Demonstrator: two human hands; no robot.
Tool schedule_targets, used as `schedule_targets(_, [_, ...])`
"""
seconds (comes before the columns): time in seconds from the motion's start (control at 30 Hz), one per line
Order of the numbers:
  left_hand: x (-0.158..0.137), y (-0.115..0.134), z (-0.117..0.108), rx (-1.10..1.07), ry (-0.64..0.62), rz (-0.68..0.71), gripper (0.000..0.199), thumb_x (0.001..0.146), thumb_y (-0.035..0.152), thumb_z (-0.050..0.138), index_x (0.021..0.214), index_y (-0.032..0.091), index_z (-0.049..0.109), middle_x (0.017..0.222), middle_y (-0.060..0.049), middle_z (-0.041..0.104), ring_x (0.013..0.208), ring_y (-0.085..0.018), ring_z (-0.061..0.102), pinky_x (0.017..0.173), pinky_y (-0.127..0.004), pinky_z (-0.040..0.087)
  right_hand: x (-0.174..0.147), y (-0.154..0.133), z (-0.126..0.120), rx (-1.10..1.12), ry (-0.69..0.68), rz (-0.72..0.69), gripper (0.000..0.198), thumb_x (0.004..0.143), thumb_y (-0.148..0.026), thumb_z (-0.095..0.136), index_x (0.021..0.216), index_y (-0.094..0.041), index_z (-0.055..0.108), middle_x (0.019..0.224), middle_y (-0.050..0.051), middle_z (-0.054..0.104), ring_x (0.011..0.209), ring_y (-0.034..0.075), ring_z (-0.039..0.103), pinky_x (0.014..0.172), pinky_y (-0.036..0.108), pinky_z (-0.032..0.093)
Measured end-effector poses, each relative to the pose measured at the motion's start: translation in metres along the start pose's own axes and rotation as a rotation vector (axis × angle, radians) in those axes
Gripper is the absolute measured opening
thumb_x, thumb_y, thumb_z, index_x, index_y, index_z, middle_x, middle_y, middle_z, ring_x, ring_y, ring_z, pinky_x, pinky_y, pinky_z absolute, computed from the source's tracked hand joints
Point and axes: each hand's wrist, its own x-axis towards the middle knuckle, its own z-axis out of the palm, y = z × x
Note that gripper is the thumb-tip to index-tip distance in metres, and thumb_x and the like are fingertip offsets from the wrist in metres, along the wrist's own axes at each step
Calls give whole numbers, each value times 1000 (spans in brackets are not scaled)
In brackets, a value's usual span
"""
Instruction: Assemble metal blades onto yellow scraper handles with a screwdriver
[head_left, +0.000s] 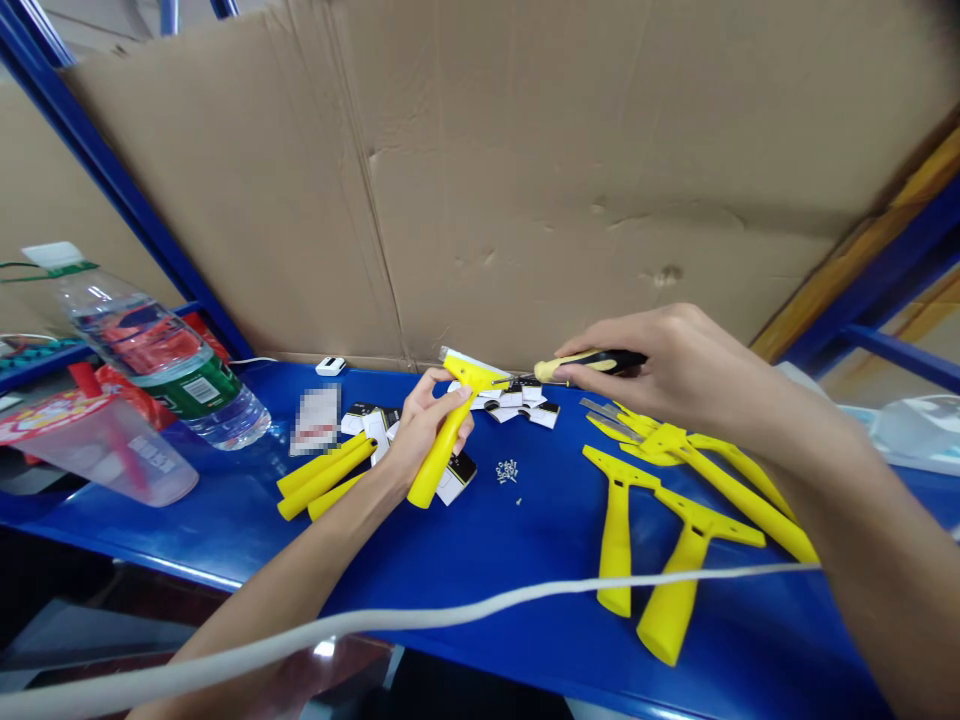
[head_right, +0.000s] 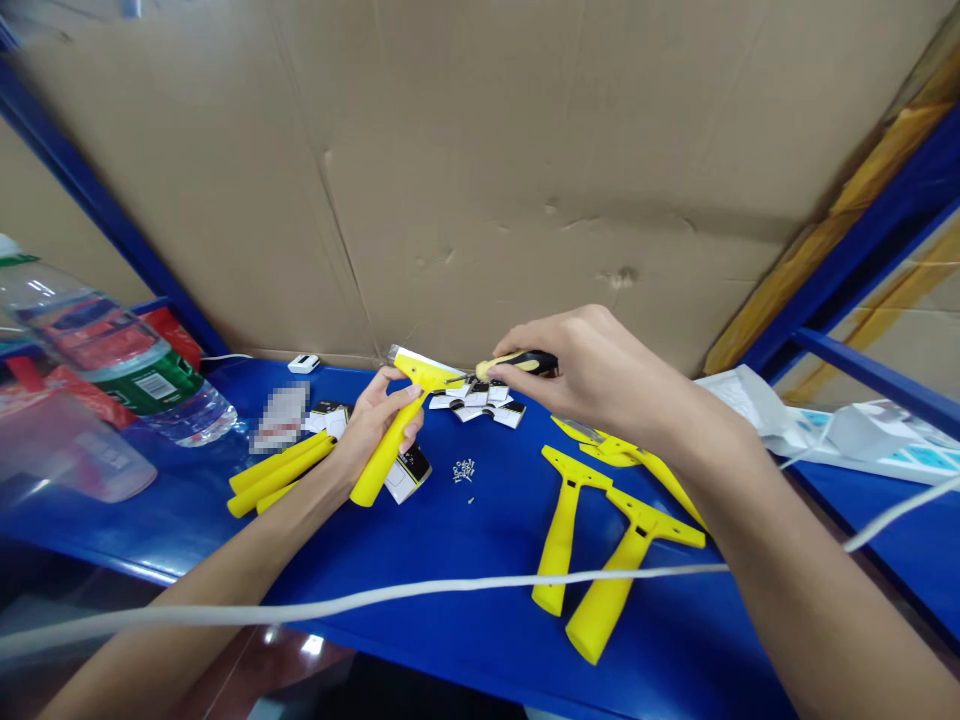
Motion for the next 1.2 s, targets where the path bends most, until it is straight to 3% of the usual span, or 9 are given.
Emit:
schedule_targets(0.2, [1,-3,-1,22,-17,-35,40,93,39,78,111,29,44,57,8,62,38,-12,51,39,-18,40,1,-4,0,14,-2,-93,22,103,-39,64,107,-26,81,106,7,83,88,26,77,76,36,55])
schedule_targets(0.43, [7,-6,-7,-20,42,26,43,89,38,83,110,28,47,67,7,65,41,-11,55,37,-19,40,-1,-4,11,-124,-57,84,36,106,-50,60,113,-22,81,93,9,84,75,26,76,65,35,49])
schedule_targets(0.67, [5,-4,-6,-40,43,30,42,90,37,83,110,29,46,63,8,62,42,-12,55,38,-18,40,0,-4,5,-6,-13,-127,20,105,-28,61,111,-23,79,111,8,81,93,24,76,80,33,54])
schedule_targets(0.83, [6,0,-6,-57,65,41,43,89,36,83,109,28,46,66,7,64,42,-11,54,38,-17,39,1,2,8,11,13,-159,22,102,-20,61,112,-25,79,115,8,80,97,25,77,84,35,57])
schedule_targets(1.2, [2,6,-3,28,43,113,38,96,39,77,111,29,44,58,6,66,39,-13,54,38,-18,41,-1,-10,4,-28,25,-188,25,103,-20,58,116,-23,79,119,11,78,98,26,77,83,37,59])
